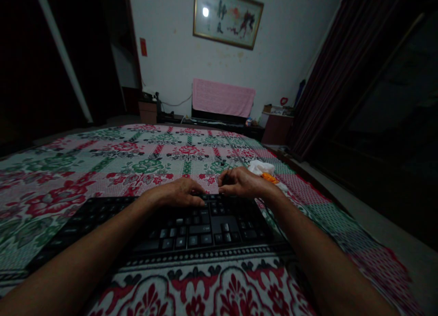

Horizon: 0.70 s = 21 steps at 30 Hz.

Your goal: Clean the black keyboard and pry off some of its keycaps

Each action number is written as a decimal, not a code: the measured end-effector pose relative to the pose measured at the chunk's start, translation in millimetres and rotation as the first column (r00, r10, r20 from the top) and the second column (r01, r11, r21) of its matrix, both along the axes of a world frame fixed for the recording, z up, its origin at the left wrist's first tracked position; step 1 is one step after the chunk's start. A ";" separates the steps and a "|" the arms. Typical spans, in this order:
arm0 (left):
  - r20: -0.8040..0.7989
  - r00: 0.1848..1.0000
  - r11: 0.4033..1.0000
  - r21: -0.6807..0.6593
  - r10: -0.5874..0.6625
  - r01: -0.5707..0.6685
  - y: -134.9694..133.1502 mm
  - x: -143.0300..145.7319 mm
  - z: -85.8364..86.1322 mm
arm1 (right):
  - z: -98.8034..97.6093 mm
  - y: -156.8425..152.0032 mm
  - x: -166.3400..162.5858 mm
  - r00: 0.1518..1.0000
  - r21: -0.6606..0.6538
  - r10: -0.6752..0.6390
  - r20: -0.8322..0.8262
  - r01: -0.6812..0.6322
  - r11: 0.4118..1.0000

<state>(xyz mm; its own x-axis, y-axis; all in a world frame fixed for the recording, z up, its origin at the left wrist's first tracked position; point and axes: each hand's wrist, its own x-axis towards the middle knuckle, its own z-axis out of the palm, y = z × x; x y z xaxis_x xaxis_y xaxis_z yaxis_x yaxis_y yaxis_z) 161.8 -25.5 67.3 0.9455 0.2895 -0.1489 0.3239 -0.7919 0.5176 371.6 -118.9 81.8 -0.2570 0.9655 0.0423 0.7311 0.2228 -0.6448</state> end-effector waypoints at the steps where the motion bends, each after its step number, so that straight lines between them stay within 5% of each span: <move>1: -0.001 1.000 1.000 -0.003 0.003 -0.003 0.1 0.1 -0.1 | -0.7 0.3 0.1 1.000 0.013 0.003 0.005 -0.003 1.000; 11: -0.008 1.000 1.000 0.006 -0.003 0.003 0.0 1.0 -1.0 | -5.7 1.7 0.9 0.998 0.119 -0.029 0.063 0.021 0.993; 21: 0.002 1.000 1.000 0.011 -0.027 0.027 2.9 0.2 -3.6 | -1.4 0.8 1.3 1.000 -0.036 0.001 0.025 0.000 0.999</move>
